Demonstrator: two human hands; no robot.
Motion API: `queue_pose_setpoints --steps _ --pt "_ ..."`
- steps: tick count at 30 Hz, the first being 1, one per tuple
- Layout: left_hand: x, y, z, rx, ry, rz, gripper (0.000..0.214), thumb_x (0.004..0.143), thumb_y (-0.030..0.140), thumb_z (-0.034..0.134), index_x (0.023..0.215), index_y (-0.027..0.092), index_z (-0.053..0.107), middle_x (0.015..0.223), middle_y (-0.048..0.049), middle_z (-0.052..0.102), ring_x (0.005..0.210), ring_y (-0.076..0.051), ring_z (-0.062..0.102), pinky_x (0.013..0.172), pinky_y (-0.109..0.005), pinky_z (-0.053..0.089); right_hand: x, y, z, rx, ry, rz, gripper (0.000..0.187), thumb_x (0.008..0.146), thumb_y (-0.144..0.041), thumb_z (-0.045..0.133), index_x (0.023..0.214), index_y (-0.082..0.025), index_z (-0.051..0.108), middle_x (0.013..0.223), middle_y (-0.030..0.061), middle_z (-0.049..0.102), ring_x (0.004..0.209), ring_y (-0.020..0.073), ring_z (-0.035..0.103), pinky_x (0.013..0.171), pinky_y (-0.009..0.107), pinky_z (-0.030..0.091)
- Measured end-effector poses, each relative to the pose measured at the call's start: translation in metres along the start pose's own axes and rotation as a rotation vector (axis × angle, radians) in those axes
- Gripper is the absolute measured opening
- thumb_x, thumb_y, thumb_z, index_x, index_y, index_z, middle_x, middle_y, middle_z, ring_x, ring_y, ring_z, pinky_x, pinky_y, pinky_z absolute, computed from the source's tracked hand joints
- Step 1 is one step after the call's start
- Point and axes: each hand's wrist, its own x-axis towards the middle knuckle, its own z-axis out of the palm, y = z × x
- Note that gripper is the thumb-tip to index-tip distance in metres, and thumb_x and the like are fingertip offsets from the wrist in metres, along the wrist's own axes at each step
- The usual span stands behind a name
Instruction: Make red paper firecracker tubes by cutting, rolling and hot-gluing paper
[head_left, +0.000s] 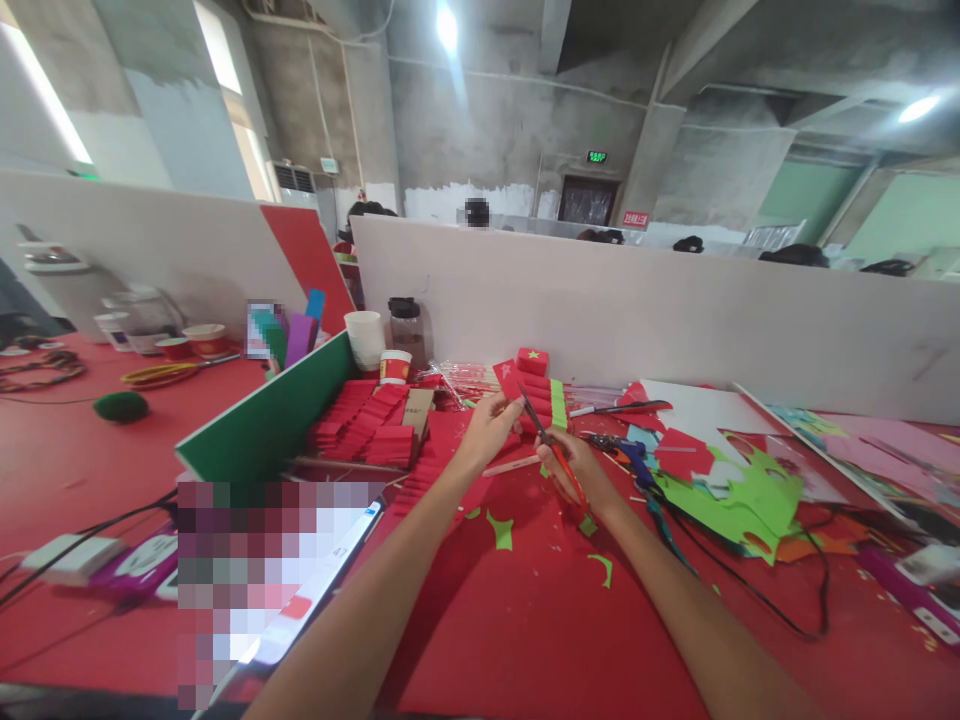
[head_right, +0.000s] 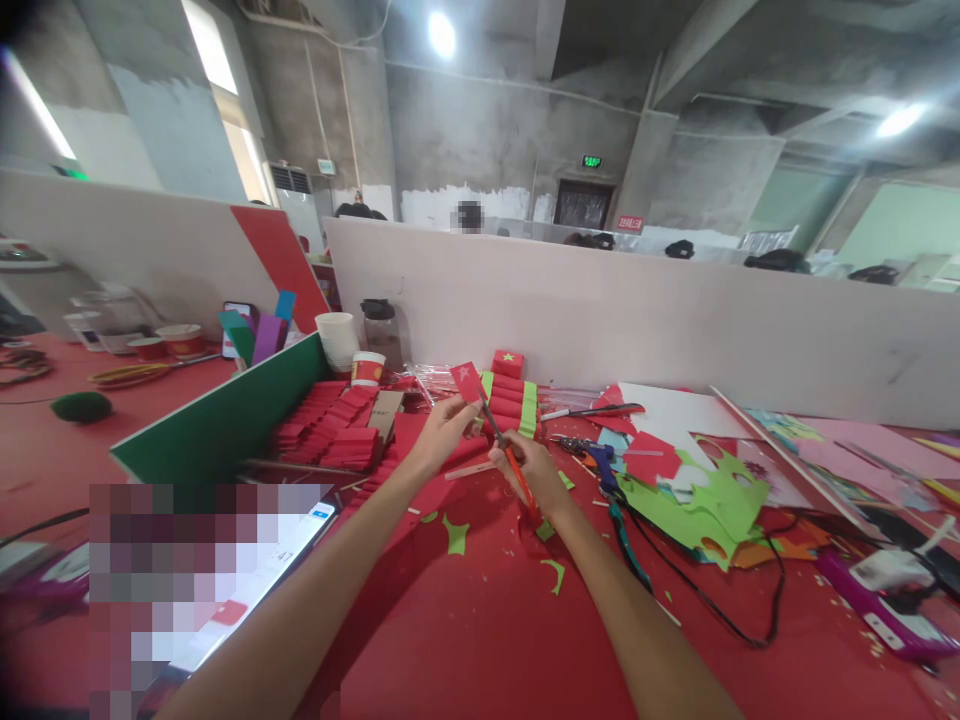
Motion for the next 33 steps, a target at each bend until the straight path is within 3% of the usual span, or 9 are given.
queue_pose_setpoints --steps 4,8,13,25,33 --pt "0.001 0.0 -0.003 -0.072 0.06 -0.032 0.022 0.079 0.035 0.059 0.068 0.017 0.053 0.056 0.0045 0.049 0.053 -0.01 0.051 0.055 -0.023 0.041 -0.003 -0.002 0.002 0.085 -0.023 0.073 0.03 0.088 -0.049 0.057 0.095 -0.02 0.061 0.076 0.0004 0.057 0.057 0.0123 0.05 0.049 0.022 0.042" --pt "0.002 -0.001 -0.004 -0.027 -0.017 -0.003 0.013 0.076 0.027 0.054 0.069 0.017 0.055 0.054 0.005 0.049 0.052 -0.01 0.049 0.056 -0.022 0.041 -0.004 -0.001 0.003 0.196 -0.006 0.148 0.034 0.086 -0.053 0.058 0.097 -0.021 0.058 0.065 -0.0027 0.051 0.044 0.0093 0.044 0.039 0.02 0.036" --pt "0.0 -0.002 -0.002 0.058 -0.115 0.014 0.011 0.074 0.022 0.05 0.067 0.017 0.057 0.055 0.0041 0.052 0.055 -0.01 0.052 0.059 -0.022 0.041 -0.003 0.0 0.0 0.209 0.085 0.12 0.03 0.087 -0.051 0.057 0.093 -0.021 0.057 0.063 -0.0028 0.054 0.041 0.0091 0.045 0.038 0.02 0.037" --pt "-0.001 -0.006 -0.004 -0.012 -0.221 -0.061 0.013 0.077 0.026 0.052 0.071 0.016 0.058 0.064 0.0021 0.056 0.059 -0.01 0.053 0.061 -0.023 0.042 0.001 0.005 0.0 0.263 0.127 0.198 0.034 0.085 -0.055 0.057 0.089 -0.022 0.055 0.06 -0.0043 0.055 0.038 0.0089 0.047 0.036 0.02 0.039" --pt "0.001 -0.005 -0.005 -0.092 -0.197 -0.094 0.011 0.075 0.024 0.053 0.069 0.016 0.056 0.071 0.0011 0.059 0.054 -0.007 0.05 0.058 -0.021 0.042 0.004 0.005 -0.007 0.262 0.2 0.143 0.035 0.086 -0.056 0.057 0.08 -0.021 0.051 0.058 -0.0041 0.054 0.04 0.0085 0.047 0.037 0.019 0.04"
